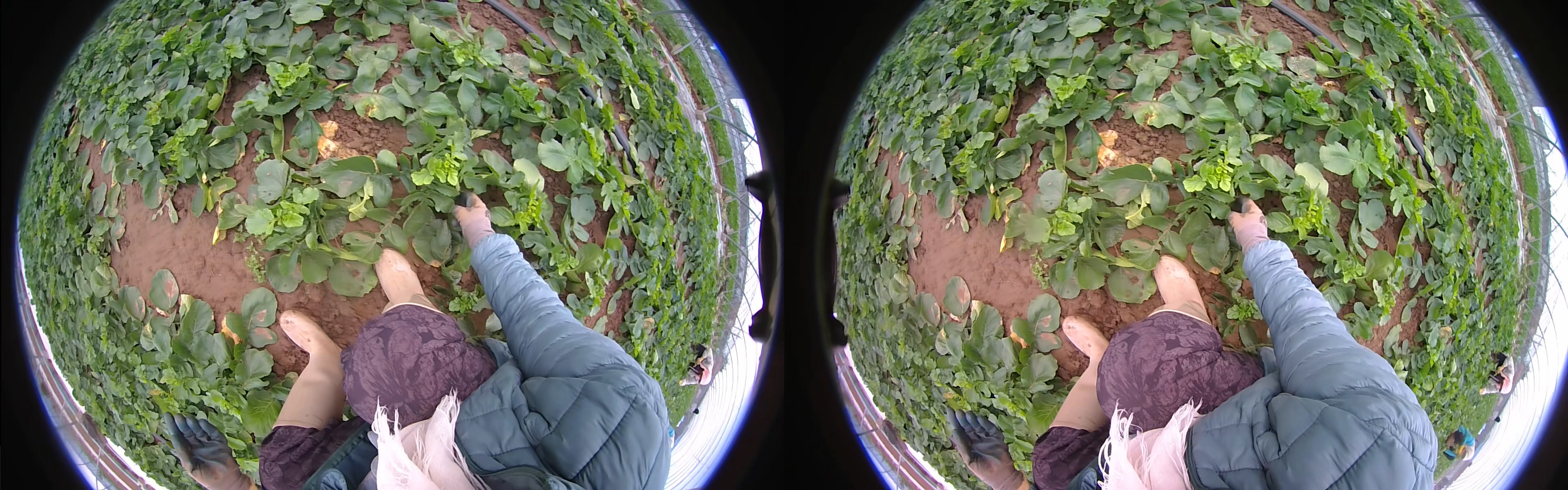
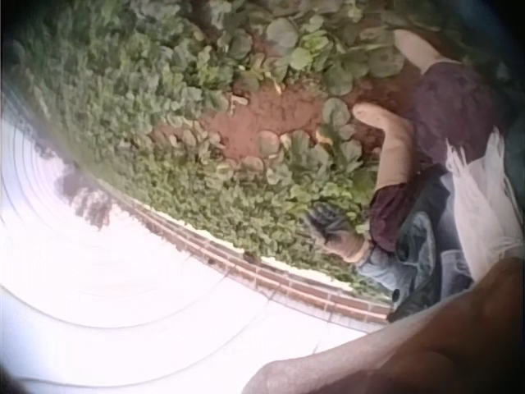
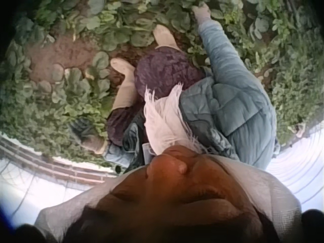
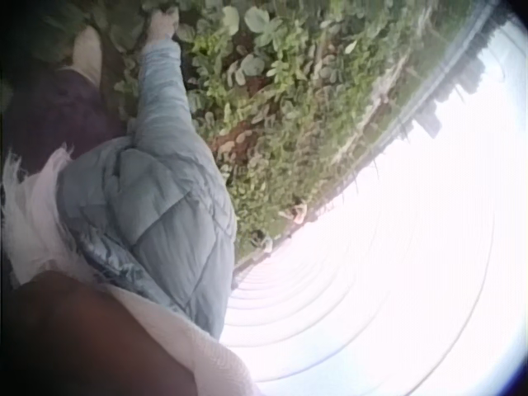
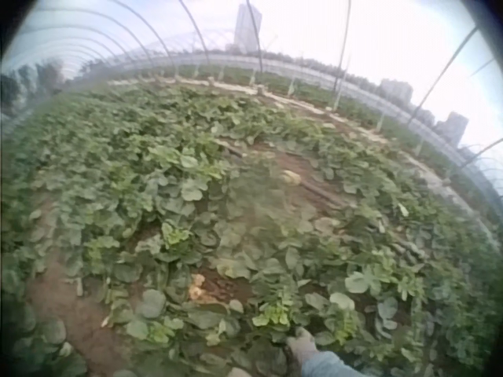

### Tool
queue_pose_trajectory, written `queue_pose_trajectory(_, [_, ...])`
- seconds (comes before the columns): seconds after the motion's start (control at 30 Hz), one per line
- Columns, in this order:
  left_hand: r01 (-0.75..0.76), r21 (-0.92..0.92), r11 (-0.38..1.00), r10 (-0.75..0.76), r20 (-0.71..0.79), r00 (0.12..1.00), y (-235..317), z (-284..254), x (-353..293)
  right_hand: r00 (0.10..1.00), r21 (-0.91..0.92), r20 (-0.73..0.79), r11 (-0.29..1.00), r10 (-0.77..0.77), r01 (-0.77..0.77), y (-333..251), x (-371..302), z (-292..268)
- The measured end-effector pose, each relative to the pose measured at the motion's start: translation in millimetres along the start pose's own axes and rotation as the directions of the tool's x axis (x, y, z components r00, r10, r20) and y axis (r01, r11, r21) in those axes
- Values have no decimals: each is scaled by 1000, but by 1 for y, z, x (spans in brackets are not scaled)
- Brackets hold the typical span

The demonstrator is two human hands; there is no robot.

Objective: The person repeatedly pulls weeds from between rows of leafy green plants in a greenhouse. They gather the uprooted weeds in their hands and continue moving along the row, clearing the soil surface.

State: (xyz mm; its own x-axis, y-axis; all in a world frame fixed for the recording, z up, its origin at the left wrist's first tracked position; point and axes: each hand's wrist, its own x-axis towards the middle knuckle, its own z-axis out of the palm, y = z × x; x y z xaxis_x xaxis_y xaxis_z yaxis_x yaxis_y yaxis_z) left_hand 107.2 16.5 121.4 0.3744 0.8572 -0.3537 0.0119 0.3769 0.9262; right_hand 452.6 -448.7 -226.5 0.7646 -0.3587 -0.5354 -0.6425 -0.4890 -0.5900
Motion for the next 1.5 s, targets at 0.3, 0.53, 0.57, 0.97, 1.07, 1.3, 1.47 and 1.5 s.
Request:
queue_pose_trajectory(0.3, [86, -86, 993, -82, 45, 996, 1, 6, 6, 965, 24, 148, 977, -215, 214, 1, 35, -6])
queue_pose_trajectory(0.53, [12, -62, 998, 9, 336, 942, -2, -3, 9, 888, -675, 412, 586, -206, 449, -84, 5, -73])
queue_pose_trajectory(0.57, [-1, -59, 998, 22, 361, 932, -2, -3, 9, 867, -704, 460, 516, -193, 488, -97, 2, -78])
queue_pose_trajectory(0.97, [1, -36, 999, 13, 404, 915, -21, 32, 14, 800, 105, 420, 898, -430, 427, -161, -79, -121])
queue_pose_trajectory(1.07, [139, -4, 990, -113, 555, 824, -40, 58, 27, 640, 575, 316, 678, -700, 458, -196, -127, -90])
queue_pose_trajectory(1.3, [651, 58, 757, -499, 694, 519, -113, 117, 57, -156, 751, 437, 264, -886, 605, -246, -246, 52])
queue_pose_trajectory(1.47, [559, -237, 794, -369, 542, 755, -140, 116, 94, -368, 818, 515, 317, -774, 479, -240, -269, 104])
queue_pose_trajectory(1.5, [540, -304, 785, -334, 526, 782, -141, 111, 100, -384, 828, 501, 301, -775, 473, -233, -264, 110])
